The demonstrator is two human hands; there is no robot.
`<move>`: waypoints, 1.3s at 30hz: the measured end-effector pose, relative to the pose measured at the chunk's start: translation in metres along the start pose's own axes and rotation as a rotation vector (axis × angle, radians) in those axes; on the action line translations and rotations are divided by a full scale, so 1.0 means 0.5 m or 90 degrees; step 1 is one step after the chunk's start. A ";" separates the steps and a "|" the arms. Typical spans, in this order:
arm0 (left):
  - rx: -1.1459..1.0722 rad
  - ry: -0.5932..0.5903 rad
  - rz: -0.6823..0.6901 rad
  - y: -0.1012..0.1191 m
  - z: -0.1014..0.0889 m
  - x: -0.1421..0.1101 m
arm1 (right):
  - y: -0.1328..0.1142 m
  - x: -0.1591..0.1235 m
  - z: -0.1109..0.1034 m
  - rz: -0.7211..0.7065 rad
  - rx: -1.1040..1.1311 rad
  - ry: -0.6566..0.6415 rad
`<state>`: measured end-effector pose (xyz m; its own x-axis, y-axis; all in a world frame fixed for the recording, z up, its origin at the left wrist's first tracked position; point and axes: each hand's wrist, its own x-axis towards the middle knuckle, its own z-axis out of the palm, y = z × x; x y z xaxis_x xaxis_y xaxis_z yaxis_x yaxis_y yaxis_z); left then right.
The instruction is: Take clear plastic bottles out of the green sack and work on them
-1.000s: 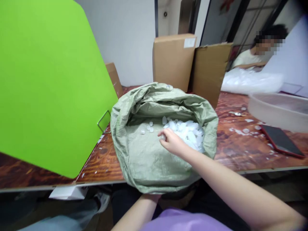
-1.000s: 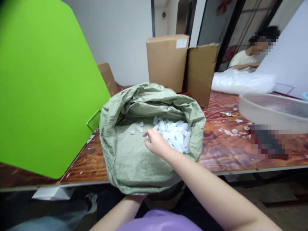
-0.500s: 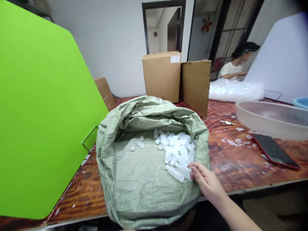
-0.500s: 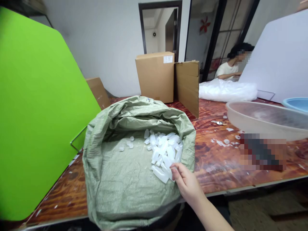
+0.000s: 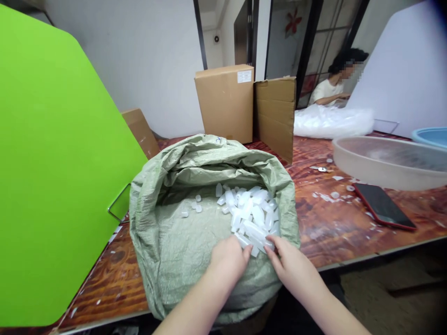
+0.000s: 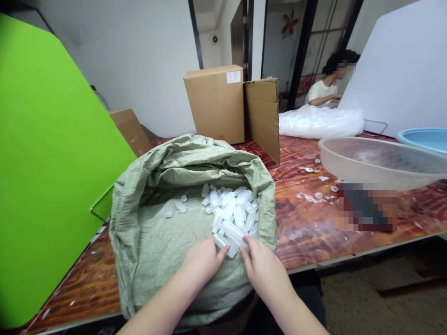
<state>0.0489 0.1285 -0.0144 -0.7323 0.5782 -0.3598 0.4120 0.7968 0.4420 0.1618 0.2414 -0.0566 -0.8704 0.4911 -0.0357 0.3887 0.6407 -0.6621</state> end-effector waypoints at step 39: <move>-0.348 0.066 0.106 -0.179 -0.074 -0.071 | -0.119 0.057 0.022 -0.382 0.114 -0.121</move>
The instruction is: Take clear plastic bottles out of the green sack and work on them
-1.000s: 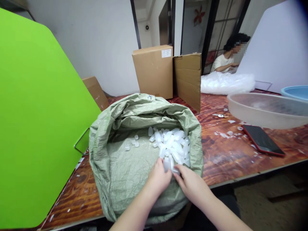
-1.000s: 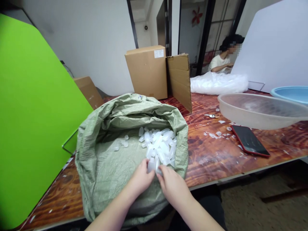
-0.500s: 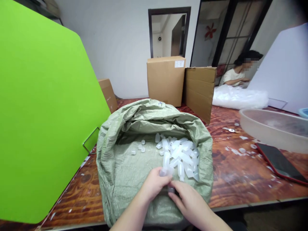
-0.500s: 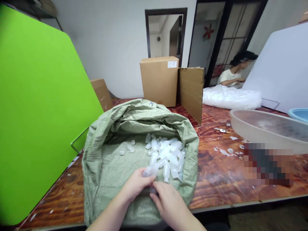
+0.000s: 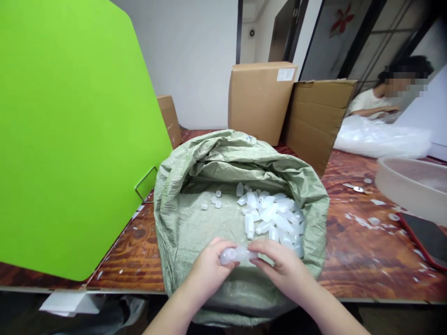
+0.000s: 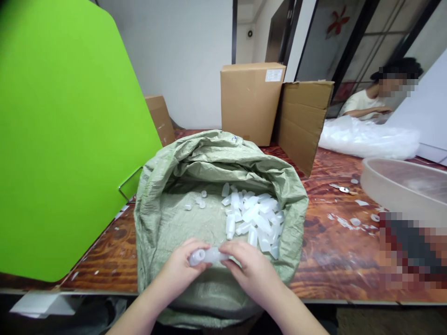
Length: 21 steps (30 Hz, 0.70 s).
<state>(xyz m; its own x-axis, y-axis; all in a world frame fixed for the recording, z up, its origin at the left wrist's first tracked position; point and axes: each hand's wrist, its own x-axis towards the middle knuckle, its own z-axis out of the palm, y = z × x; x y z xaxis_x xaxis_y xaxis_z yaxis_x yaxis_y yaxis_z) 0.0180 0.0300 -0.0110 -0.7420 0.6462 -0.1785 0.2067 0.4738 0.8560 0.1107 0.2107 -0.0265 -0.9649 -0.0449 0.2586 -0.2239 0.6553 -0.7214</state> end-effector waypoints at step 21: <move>0.022 -0.018 -0.063 -0.038 -0.030 0.000 | -0.037 0.040 0.030 0.238 -0.014 -0.184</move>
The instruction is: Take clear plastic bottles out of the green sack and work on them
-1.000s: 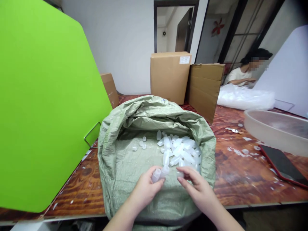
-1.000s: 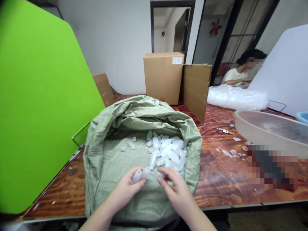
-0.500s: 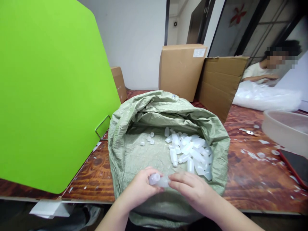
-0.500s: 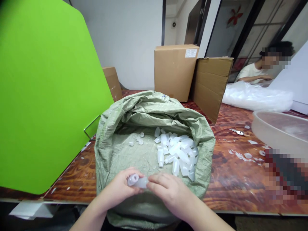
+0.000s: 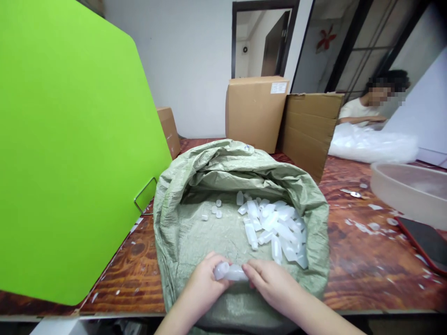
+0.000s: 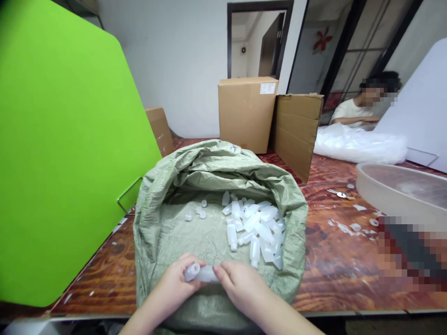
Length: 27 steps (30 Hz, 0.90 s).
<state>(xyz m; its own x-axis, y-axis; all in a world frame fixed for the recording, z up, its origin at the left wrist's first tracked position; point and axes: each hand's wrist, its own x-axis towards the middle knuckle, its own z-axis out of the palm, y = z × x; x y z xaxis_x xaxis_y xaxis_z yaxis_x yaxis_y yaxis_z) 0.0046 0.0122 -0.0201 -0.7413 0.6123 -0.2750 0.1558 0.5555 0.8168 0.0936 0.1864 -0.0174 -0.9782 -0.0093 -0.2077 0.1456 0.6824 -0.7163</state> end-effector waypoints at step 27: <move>0.054 0.055 -0.033 -0.047 0.019 0.016 | 0.013 0.130 -0.067 -0.050 -0.240 0.033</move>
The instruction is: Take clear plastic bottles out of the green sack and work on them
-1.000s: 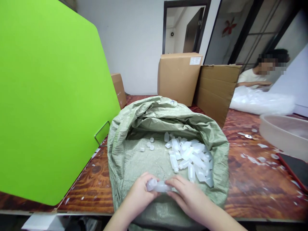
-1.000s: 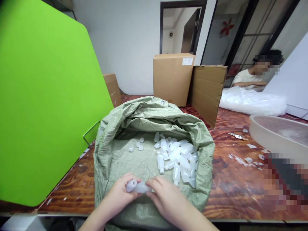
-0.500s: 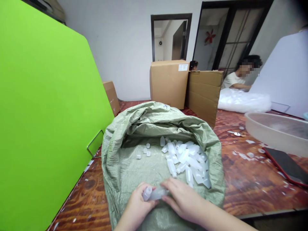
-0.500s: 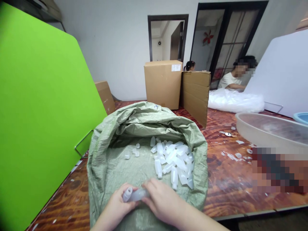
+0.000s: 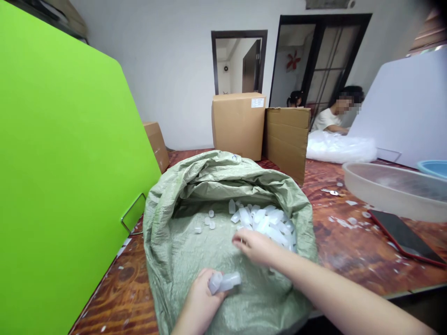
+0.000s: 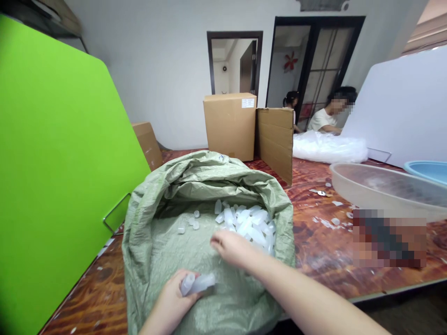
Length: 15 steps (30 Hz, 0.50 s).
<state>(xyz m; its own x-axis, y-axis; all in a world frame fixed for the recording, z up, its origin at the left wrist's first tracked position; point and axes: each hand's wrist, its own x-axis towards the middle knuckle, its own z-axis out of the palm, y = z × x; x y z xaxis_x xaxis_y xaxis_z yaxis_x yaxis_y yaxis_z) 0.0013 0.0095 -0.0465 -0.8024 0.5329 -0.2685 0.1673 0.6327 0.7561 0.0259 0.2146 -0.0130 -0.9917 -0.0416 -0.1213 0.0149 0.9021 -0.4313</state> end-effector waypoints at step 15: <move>-0.051 -0.016 -0.040 0.003 -0.017 -0.015 | -0.045 0.095 -0.057 -0.047 -0.088 -0.051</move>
<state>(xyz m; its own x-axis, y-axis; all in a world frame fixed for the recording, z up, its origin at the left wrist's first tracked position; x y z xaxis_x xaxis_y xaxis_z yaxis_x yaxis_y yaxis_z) 0.0027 0.0015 -0.0382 -0.7948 0.5084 -0.3314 0.0697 0.6189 0.7824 -0.0252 0.2046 0.0163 -0.9762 -0.1384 -0.1672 -0.0802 0.9458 -0.3146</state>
